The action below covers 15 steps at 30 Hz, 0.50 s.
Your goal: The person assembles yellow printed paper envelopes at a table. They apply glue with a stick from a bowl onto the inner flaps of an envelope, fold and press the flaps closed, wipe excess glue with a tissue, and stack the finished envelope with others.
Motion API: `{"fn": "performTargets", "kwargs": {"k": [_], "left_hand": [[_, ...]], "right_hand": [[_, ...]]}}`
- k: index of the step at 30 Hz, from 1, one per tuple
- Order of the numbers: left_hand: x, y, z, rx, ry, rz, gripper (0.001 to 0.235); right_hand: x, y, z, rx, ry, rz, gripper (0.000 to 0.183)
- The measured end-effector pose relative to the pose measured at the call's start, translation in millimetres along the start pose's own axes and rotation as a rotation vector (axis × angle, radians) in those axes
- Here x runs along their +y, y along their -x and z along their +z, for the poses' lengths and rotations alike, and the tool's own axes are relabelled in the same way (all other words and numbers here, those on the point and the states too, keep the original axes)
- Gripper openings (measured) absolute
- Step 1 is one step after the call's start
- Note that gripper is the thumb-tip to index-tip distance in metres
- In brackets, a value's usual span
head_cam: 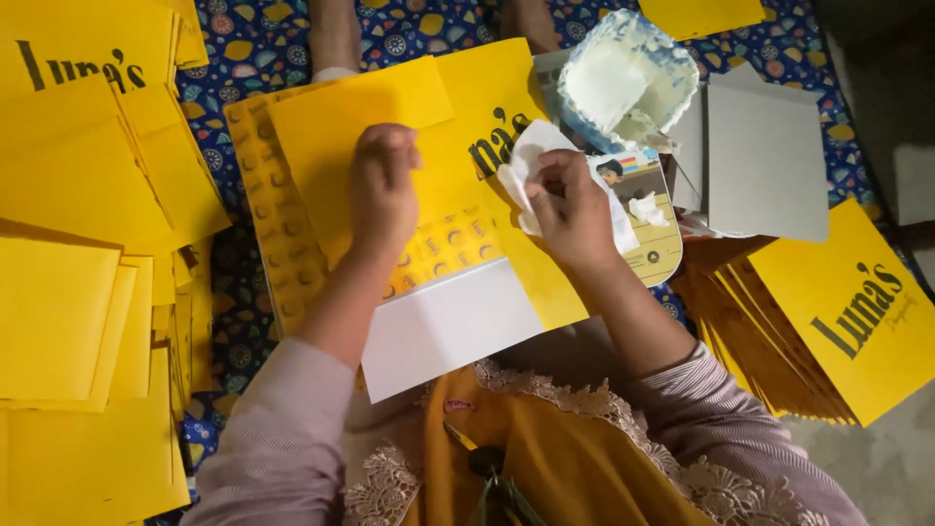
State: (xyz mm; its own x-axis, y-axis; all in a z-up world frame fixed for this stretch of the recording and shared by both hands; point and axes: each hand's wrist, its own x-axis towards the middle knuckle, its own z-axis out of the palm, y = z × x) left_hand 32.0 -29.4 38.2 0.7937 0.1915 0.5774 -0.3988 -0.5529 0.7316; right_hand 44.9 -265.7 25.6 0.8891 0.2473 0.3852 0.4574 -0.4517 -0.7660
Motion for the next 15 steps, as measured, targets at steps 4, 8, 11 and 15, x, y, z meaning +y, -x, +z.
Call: {"fn": "performTargets", "kwargs": {"k": [4, 8, 11, 15], "left_hand": [[11, 19, -39, 0.022, -0.096, -0.035, 0.024], [6, 46, -63, -0.075, -0.565, 0.170, 0.038], [8, 59, -59, -0.417, -0.663, -0.006, 0.066], [-12, 77, -48, -0.530, -0.680, -0.073, 0.066]], "right_hand": [[12, 10, -12, 0.022, 0.196, -0.130, 0.010], [-14, 13, -21, 0.018, 0.314, -0.350, 0.021], [3, 32, -23, -0.049, 0.036, -0.131, 0.026], [15, 40, -33, 0.069, -0.055, -0.102, 0.018]]}}
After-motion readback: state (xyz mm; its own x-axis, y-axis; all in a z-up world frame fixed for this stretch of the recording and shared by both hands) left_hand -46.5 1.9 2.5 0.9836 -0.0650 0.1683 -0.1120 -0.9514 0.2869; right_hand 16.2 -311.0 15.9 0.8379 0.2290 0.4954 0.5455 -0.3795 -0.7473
